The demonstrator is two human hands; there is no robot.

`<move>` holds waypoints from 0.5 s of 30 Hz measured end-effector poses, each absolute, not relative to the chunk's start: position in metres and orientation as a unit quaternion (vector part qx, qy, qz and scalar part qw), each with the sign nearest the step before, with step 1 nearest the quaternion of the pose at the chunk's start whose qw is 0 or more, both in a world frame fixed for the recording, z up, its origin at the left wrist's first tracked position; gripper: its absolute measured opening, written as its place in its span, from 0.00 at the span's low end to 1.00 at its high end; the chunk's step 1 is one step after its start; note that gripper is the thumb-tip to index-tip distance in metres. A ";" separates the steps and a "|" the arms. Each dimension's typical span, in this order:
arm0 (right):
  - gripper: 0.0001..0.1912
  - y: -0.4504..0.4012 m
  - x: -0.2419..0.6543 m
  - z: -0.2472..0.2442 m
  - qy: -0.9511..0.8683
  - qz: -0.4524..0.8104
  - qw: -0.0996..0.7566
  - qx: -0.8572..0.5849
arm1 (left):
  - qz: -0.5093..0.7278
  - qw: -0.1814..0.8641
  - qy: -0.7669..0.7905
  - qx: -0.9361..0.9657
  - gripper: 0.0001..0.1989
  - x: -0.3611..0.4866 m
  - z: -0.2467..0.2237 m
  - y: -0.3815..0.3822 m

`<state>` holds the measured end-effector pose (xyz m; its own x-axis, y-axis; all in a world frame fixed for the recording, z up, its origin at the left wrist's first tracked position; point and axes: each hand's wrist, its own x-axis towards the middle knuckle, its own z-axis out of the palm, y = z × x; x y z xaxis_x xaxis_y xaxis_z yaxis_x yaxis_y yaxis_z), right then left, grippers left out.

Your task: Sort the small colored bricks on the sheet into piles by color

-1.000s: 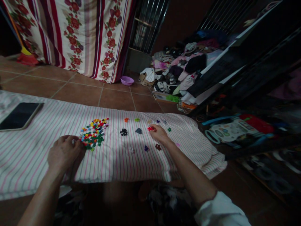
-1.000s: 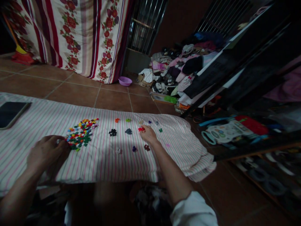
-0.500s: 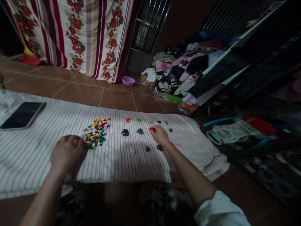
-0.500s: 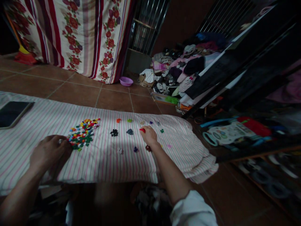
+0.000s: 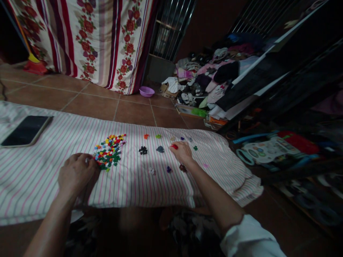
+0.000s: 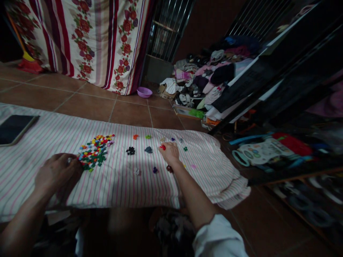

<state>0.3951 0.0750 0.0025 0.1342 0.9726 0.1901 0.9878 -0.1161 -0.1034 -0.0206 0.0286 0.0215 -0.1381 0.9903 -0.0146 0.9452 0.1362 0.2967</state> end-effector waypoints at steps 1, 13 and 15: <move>0.11 0.077 0.395 0.001 -0.655 -0.035 0.106 -0.748 | 0.105 0.102 0.746 0.649 0.24 -0.021 0.021 0.029; 0.11 0.079 0.399 -0.006 -0.647 -0.016 0.143 -0.749 | 0.102 0.097 0.758 0.637 0.24 -0.019 0.023 0.028; 0.12 0.080 0.398 -0.005 -0.645 -0.020 0.144 -0.751 | 0.106 0.104 0.756 0.637 0.24 -0.019 0.023 0.028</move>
<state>0.3977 0.0799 -0.0049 0.1681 0.9620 0.2154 0.9734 -0.1274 -0.1904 -0.0189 0.0278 0.0230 -0.1667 0.9858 -0.0218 0.9416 0.1657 0.2930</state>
